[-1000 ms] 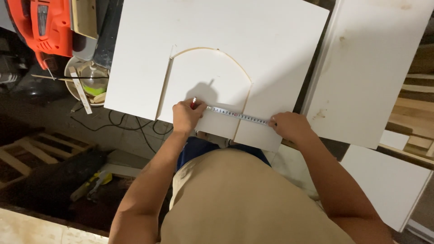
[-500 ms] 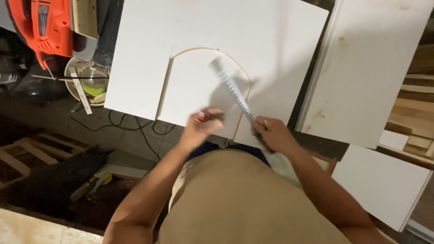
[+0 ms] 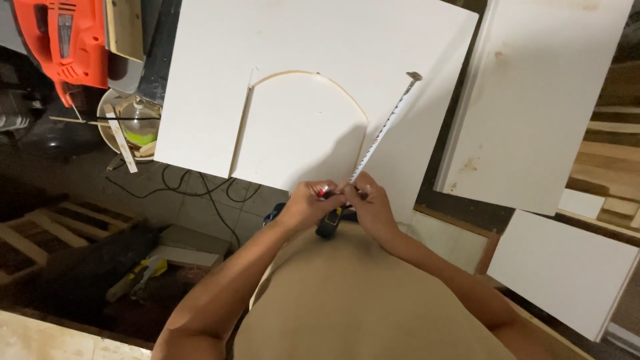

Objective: Measuring a laundry bag and then measuring and marking white boards with a tape measure and pencil in a workshop environment.

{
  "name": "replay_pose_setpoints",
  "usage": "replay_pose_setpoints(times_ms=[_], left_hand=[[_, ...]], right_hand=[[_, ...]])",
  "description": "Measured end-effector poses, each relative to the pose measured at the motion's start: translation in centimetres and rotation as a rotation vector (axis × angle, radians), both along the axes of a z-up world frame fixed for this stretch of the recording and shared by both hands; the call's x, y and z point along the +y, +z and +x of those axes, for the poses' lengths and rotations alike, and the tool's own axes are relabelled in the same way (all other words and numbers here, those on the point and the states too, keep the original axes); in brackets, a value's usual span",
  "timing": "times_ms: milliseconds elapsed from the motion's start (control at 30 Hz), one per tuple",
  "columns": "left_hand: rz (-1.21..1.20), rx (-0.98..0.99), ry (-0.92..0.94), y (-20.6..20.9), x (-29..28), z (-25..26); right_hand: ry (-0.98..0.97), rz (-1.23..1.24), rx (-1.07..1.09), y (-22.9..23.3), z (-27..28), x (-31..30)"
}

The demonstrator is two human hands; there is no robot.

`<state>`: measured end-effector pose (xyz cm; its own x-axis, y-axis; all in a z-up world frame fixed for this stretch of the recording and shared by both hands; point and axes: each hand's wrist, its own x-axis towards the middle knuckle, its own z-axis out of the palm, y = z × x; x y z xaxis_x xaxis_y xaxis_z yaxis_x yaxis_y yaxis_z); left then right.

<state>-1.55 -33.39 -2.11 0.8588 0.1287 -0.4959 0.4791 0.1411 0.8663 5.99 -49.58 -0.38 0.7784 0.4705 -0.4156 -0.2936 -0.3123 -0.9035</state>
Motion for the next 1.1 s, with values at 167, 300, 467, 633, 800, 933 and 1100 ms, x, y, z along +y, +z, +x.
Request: replay_pose_setpoints(times_ms=[167, 300, 467, 633, 800, 933, 1100], left_hand=[[-0.085, 0.007, 0.069, -1.7, -2.1, -0.3], [-0.056, 0.104, -0.074, -2.6, -3.5, -0.1], [-0.040, 0.153, -0.054, -9.4, -8.3, 0.7], [-0.102, 0.268, 0.005, -7.7, -10.9, 2.5], [-0.203, 0.306, 0.092, -9.5, -14.7, 3.7], [-0.475, 0.255, 0.311, -5.9, -16.6, 5.4], [-0.588, 0.351, 0.314, -4.6, -17.3, 6.3]], right_hand=[[0.296, -0.148, -0.383, -3.2, 2.3, -3.0], [0.524, -0.246, -0.586, -3.2, 4.0, -4.5], [0.387, -0.329, -0.284, 1.0, 4.6, -4.2], [0.368, -0.431, -0.062, -0.2, 6.8, -5.8], [0.357, -0.452, 0.100, -0.6, 9.3, -7.2], [0.276, -0.488, -0.074, 0.0, 10.6, -8.9], [0.003, -0.552, -0.066, 0.9, 11.0, -9.6]])
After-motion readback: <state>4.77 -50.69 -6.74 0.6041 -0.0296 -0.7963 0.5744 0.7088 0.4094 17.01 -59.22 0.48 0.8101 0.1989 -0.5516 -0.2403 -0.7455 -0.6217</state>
